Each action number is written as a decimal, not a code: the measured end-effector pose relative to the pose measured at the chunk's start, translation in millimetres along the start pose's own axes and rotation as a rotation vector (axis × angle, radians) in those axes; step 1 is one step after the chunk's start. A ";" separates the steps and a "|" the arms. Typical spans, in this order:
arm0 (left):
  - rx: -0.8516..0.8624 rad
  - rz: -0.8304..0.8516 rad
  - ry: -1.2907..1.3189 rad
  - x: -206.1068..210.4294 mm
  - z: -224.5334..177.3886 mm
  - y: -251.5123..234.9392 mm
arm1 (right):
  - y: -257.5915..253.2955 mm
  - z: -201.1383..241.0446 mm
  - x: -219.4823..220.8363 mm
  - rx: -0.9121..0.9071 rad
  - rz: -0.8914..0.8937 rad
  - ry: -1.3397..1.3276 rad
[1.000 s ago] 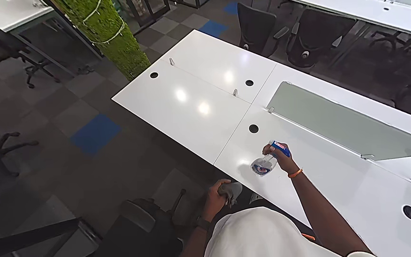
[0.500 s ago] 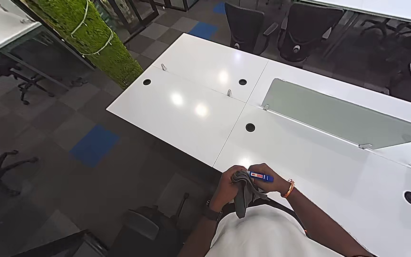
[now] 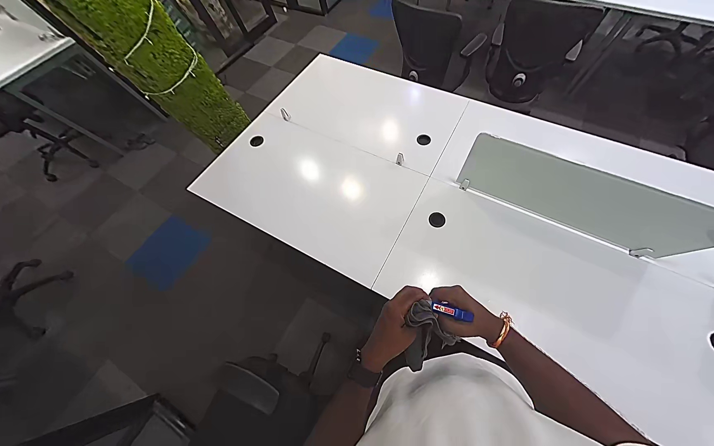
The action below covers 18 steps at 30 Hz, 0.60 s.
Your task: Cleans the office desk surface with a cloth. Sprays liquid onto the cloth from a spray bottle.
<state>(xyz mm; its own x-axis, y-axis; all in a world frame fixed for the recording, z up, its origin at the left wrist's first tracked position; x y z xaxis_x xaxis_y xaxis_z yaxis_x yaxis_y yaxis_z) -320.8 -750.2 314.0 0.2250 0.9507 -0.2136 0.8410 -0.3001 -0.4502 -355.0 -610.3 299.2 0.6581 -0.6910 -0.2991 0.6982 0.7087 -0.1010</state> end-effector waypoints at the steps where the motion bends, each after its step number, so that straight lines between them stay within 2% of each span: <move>1: 0.001 0.001 -0.008 -0.4 -0.6 0.5 | -0.3 0.5 0.3 -0.005 0.005 0.015; 4: 0.004 -0.003 -0.014 -0.4 -2.5 0.8 | -0.9 1.0 0.0 -0.014 0.030 0.091; 6: -0.053 -0.010 0.006 0.7 -0.8 2.0 | -0.4 -1.1 -1.2 -0.017 0.037 0.157; 8: -0.238 -0.037 0.084 3.0 6.7 4.3 | 0.7 -4.4 -2.7 -0.020 0.044 0.231; 11: -0.686 -0.124 0.354 9.3 16.4 12.8 | 3.2 -5.6 -2.1 -0.033 0.055 0.364; 13: -0.824 -0.154 0.453 10.3 20.4 17.9 | 4.6 -5.7 -4.4 -0.032 0.031 0.403; 15: -0.797 -0.164 0.468 4.9 22.6 20.3 | 5.8 -6.4 -15.5 -0.009 -0.047 0.310; 18: -0.718 -0.193 0.353 -10.9 27.0 26.0 | 9.9 -14.1 -47.6 0.025 -0.258 0.129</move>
Point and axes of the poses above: each hand's wrist, its own y-axis away from the middle knuckle, its own x-axis out of the palm, z = x × y, the point moved 8 cm from there along -y, towards the middle knuckle, and after that the axes turned 11 degrees about x, right-handed, at the moved point
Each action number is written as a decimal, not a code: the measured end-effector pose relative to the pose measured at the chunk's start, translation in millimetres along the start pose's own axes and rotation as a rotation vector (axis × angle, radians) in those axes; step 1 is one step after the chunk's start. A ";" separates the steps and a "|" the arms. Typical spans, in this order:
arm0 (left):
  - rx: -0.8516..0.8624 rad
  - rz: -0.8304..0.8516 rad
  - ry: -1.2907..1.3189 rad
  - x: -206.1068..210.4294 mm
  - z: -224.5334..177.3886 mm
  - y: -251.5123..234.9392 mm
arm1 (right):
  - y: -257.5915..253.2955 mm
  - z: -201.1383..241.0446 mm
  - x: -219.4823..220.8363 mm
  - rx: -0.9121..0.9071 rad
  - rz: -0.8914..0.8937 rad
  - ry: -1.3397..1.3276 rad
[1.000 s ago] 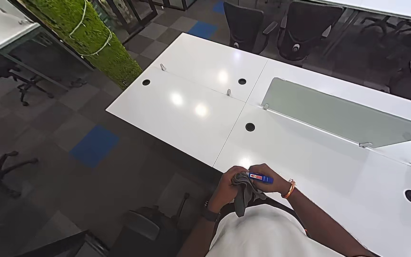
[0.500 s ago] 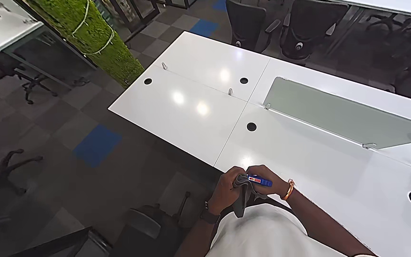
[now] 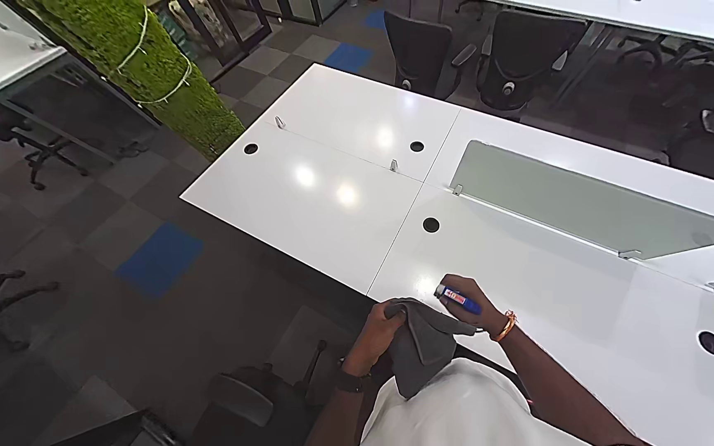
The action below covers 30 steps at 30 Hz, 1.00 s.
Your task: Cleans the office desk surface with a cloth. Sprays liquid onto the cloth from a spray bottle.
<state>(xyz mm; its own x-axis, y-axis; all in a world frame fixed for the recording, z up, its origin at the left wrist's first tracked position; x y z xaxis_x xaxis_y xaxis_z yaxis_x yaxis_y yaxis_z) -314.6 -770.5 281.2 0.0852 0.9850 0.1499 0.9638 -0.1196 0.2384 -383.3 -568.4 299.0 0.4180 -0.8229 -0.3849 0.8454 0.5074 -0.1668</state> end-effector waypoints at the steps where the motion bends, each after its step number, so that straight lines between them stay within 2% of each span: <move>1: 0.006 -0.032 -0.034 -8.1 4.7 1.7 | 0.5 -5.9 -11.7 0.030 -0.056 -0.053; 5: -0.072 -0.085 -0.110 -32.8 40.6 17.2 | 9.6 -40.2 -49.8 0.232 -0.212 -0.230; 9: -0.141 -0.088 -0.145 -38.9 72.2 36.7 | 19.0 -49.2 -59.7 0.205 -0.292 -0.164; 13: -0.172 -0.109 -0.132 -35.8 82.2 47.3 | 21.8 -48.5 -55.4 0.181 -0.281 -0.090; 15: -0.138 -0.100 -0.126 -31.1 83.8 46.2 | 20.6 -45.9 -48.9 0.174 -0.234 -0.130; 18: 0.004 -0.051 -0.134 -21.4 74.8 36.5 | 18.5 -35.9 -33.3 0.138 -0.173 -0.174; 21: 0.121 -0.039 -0.184 -17.9 63.2 27.0 | 21.7 -22.2 -19.2 0.101 -0.183 -0.209; 24: 0.159 -0.062 -0.242 -18.2 54.7 20.7 | 24.9 -9.1 -12.8 0.088 -0.175 -0.296; 28: 0.226 -0.080 -0.333 -20.1 49.3 16.3 | 19.7 -0.2 -9.8 0.140 -0.004 -0.536; 30: 0.271 -0.093 -0.339 -20.3 44.9 13.8 | 16.9 3.6 -10.3 0.130 0.064 -0.565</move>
Point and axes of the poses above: each hand's wrist, its own y-axis away from the middle knuckle, its own x-axis out of the palm, z = x × y, the point moved 8 cm from there along -y, towards the middle knuckle, and after that the axes turned 11 degrees about x, right-handed, at the moved point
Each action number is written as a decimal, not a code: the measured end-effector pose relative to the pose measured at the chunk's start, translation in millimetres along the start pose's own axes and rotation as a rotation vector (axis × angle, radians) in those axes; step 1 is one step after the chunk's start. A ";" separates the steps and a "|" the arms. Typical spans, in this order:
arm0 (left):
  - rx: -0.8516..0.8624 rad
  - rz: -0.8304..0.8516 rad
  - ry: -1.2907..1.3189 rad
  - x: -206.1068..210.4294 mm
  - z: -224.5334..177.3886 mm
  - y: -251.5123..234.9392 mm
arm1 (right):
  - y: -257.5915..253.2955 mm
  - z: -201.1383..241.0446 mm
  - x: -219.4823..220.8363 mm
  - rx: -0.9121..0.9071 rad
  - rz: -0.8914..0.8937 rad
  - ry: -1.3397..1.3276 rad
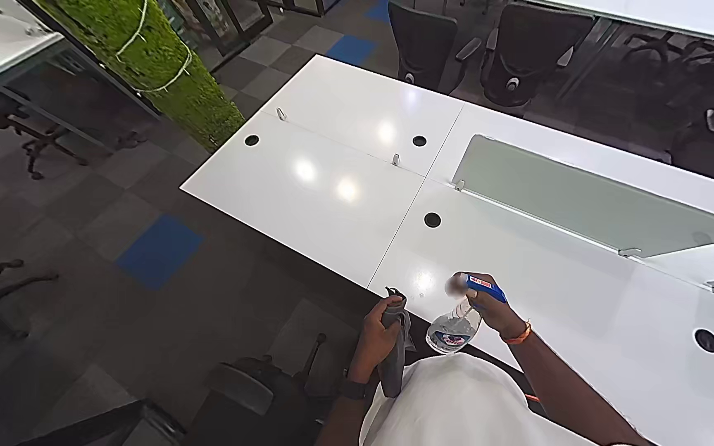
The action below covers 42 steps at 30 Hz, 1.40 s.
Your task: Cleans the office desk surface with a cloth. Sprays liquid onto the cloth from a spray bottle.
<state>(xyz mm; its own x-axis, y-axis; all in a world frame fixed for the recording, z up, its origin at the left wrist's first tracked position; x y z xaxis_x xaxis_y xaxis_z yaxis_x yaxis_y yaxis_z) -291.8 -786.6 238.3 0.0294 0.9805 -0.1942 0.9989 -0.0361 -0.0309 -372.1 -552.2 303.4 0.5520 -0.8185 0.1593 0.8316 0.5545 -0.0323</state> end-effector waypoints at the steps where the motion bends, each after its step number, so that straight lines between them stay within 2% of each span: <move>1: 0.024 -0.008 0.007 -0.6 -2.9 -2.0 | -0.3 1.2 0.7 0.000 0.014 0.017; 7: 0.221 0.058 0.036 14.5 -29.4 -13.8 | 6.5 0.5 -4.3 -0.042 -0.116 0.129; 12: 0.322 0.173 -0.082 56.2 -62.0 -22.1 | 3.3 5.7 12.2 -0.033 -0.028 0.135; 16: 0.369 0.113 -0.073 70.0 -77.5 -30.1 | 5.3 0.2 20.3 0.020 -0.020 0.033; 18: 0.337 0.118 -0.014 71.9 -77.4 -32.3 | 7.4 0.6 22.7 0.016 0.005 0.027; 23: 0.097 0.257 0.439 82.2 -73.9 -29.9 | 7.7 14.9 32.1 -0.037 0.114 0.145; 26: -0.013 0.327 0.582 85.3 -72.5 -25.9 | 8.5 17.6 33.4 -0.053 0.122 0.204; 37: -0.171 0.271 0.589 82.6 -72.8 -23.9 | 10.5 8.9 28.3 0.065 0.208 0.209; 40: -0.081 0.293 0.547 79.3 -83.8 -25.6 | 11.7 17.6 28.9 0.047 0.203 0.177; 42: 0.047 0.343 0.340 71.3 -91.0 -31.7 | 16.0 20.1 26.1 0.027 0.182 0.156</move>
Point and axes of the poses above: each hand's wrist, its own y-axis away from the middle knuckle, its own x-axis out of the palm, z = x × y, the point moved 8 cm from there along -y, towards the middle knuckle, and after that the axes turned 11 degrees about x, right-handed, at the moved point
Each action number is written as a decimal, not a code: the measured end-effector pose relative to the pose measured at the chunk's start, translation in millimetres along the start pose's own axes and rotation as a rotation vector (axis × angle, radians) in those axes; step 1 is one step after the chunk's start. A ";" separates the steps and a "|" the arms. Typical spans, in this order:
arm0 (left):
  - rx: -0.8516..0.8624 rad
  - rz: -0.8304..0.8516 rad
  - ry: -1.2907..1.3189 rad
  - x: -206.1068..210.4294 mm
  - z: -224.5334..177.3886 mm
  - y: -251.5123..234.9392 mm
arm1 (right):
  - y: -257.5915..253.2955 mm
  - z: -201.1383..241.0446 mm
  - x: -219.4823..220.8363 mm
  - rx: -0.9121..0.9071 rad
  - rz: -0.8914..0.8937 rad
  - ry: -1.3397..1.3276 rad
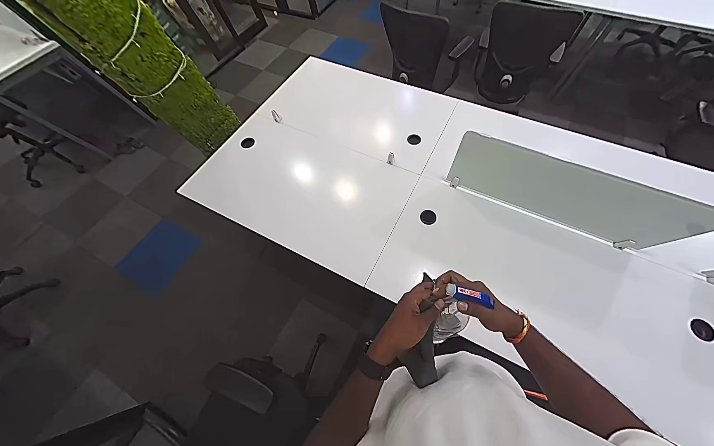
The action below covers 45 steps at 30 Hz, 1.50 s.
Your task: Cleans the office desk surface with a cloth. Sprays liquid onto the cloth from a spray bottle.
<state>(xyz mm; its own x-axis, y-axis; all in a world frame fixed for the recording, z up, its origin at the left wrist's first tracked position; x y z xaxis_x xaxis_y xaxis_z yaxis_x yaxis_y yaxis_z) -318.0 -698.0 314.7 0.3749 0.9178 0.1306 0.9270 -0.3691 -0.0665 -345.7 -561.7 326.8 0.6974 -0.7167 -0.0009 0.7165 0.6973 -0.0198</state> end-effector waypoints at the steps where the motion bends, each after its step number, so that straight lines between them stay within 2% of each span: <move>1: 0.023 0.008 -0.120 -6.4 -3.3 -1.5 | 2.0 -0.4 -1.4 -0.010 -0.007 0.011; 5: 0.147 -0.069 -0.361 -21.0 -11.7 2.8 | 7.3 -6.6 2.2 -0.027 0.006 0.103; 8: 0.229 -0.061 -0.330 -14.0 -11.1 6.4 | 7.6 -10.3 5.4 -0.060 -0.010 0.182; 15: 0.218 -0.058 -0.276 -8.7 -9.3 6.6 | 6.1 -4.3 13.1 -0.132 0.008 0.281; 19: 0.266 -0.053 -0.276 -7.9 -12.4 6.1 | 5.6 -4.3 16.1 -0.106 0.029 0.350; 21: 0.220 -0.076 -0.269 -8.2 -9.3 6.5 | 7.0 -6.1 18.5 -0.099 0.024 0.404; 26: -0.078 -0.061 -0.162 -11.2 12.5 6.7 | 14.0 -24.1 22.6 -0.063 -0.030 0.476; 29: -0.206 -0.122 -0.084 -10.5 25.2 9.5 | 16.1 -35.4 23.1 -0.048 -0.068 0.449; 35: -0.139 -0.177 -0.005 -8.6 33.9 16.1 | 24.2 -36.2 5.9 -0.136 -0.212 0.303; 41: -0.274 -0.275 -0.116 -30.8 71.7 54.0 | 38.1 -27.0 -16.9 -0.177 -0.399 0.352; 45: -0.338 -0.322 -0.135 -38.9 82.8 72.2 | 38.1 -21.3 -20.0 -0.176 -0.404 0.372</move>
<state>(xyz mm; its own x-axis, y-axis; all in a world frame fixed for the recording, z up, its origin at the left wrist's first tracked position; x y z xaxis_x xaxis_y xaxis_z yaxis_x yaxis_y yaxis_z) -266.7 -748.2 222.8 0.0841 0.9957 -0.0393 0.9563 -0.0695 0.2839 -332.6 -521.1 304.8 0.2940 -0.9041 -0.3101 0.8893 0.3777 -0.2579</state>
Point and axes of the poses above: each hand's wrist, its own y-axis away from the middle knuckle, its own x-axis out of the palm, z = x × y, the point moved 8 cm from there along -y, towards the middle knuckle, and after that the axes turned 11 degrees about x, right-handed, at the moved point
